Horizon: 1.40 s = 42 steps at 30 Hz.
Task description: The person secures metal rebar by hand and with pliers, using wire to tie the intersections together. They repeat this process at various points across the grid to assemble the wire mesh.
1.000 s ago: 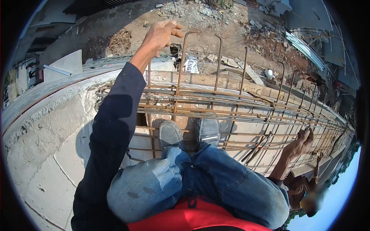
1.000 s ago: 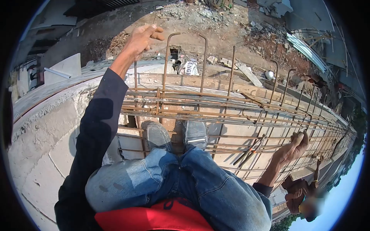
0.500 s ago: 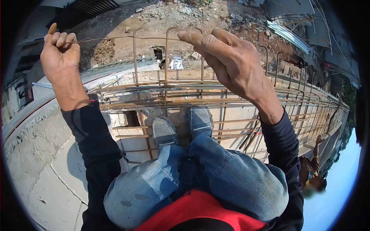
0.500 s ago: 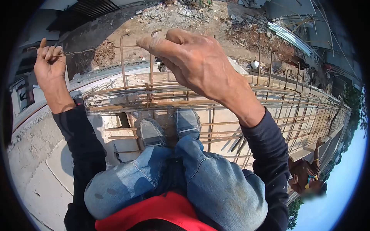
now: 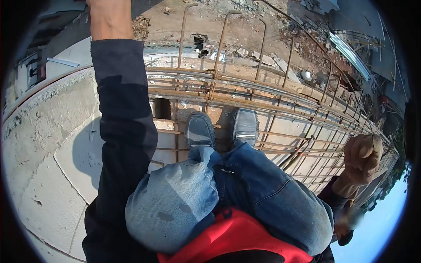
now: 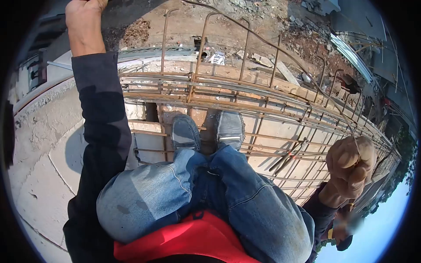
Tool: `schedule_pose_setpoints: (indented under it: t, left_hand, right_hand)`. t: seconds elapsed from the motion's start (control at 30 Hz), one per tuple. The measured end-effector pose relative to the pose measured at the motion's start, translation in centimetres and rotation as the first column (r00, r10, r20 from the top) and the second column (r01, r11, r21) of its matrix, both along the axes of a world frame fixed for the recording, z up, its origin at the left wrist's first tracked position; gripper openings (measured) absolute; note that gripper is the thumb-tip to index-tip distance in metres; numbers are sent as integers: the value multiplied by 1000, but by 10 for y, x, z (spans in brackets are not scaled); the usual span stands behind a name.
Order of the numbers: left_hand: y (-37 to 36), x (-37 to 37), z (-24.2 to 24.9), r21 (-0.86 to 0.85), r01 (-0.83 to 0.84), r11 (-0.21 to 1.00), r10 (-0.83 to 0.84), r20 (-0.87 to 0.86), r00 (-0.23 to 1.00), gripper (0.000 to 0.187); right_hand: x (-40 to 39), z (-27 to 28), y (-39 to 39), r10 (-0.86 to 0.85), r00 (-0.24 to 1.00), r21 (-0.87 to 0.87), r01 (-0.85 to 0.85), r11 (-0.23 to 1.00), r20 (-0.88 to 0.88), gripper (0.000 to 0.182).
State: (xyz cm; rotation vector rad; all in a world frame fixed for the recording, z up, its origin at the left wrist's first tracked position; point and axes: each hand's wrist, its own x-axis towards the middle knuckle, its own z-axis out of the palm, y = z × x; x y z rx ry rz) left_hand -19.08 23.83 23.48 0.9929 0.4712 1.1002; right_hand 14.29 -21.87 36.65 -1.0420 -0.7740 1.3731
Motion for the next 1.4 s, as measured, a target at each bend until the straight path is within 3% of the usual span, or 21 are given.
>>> schedule_pose_setpoints:
  t: [0.07,0.1,0.13,0.2,0.27,0.33,0.37,0.4,0.47,0.53,0.57,0.6,0.67,0.77,0.8,0.9,0.97,1.07,1.13,1.27,1.4]
  left_hand:
    - [-23,32,5,-44,-47,998,50,62,997,12]
    - [-15,41,5,51,-73,996,70,53,996,20]
    - [-7,41,3,137,-111,984,106,45,993,29]
    - [6,32,-3,55,-115,992,110,85,990,28]
    - [20,13,-11,-111,-75,991,88,118,989,26]
    - [29,-4,-17,-270,-30,962,74,155,985,24]
    - [31,-10,-19,-346,-10,938,74,173,982,23]
    - [34,-14,-22,-420,9,907,79,190,979,22]
    - [5,3,-6,-464,-16,885,108,171,979,23]
    - [-28,22,16,-440,-192,877,247,72,966,18]
    - [-36,17,21,-449,-198,871,253,65,965,18]
    - [-41,12,28,-393,-95,915,171,161,972,18]
    - [-49,7,41,-345,-18,938,99,218,971,18]
    - [-75,6,70,-296,62,953,14,248,969,25]
    - [-91,17,86,-264,-64,962,104,142,984,26]
    - [-114,-1,124,-281,-49,958,45,-20,999,33]
    - [-152,14,169,-213,-194,958,148,-213,966,42]
    - [-183,8,228,-239,-143,960,93,-211,973,48]
    - [-203,15,266,-282,-278,918,223,-212,951,35]
    - [-230,4,315,-238,-313,919,215,-364,906,53]
    - [-255,-15,354,-202,-444,873,357,-354,864,51]
  right_hand:
    - [17,-21,16,-362,924,-327,382,865,122,22]
    - [10,-43,19,-104,892,-419,306,855,440,22]
    - [-6,-65,20,211,723,-538,254,804,657,22]
    - [-42,-73,15,398,516,-412,-94,906,759,17]
    - [-51,-47,23,614,641,-459,-420,783,460,17]
    - [-32,-31,30,574,800,-142,-556,819,174,18]
    - [-14,-22,36,530,844,-115,-520,846,84,20]
    - [-9,-37,18,166,986,4,-166,986,6,23]
    - [7,-49,18,-294,938,-153,268,951,-184,21]
    - [18,-59,27,-397,899,-225,355,907,-184,21]
    - [18,-63,30,-392,885,-314,458,832,253,22]
    - [19,-68,34,-272,720,-331,575,748,638,22]
    - [10,-70,37,149,418,-343,440,830,896,17]
    - [-1,-47,20,411,476,-565,242,789,777,17]
    - [-1,-34,9,425,501,-584,212,784,753,17]
    - [-2,20,-20,423,578,-643,244,726,698,17]
    - [-1,63,-34,457,596,-691,243,681,660,17]
    - [6,112,-59,488,634,-752,239,614,600,18]
    - [7,138,-70,511,611,-757,242,607,605,18]
    - [6,163,-77,531,653,-804,212,556,540,19]
    - [-3,163,-68,500,640,-749,185,636,583,20]
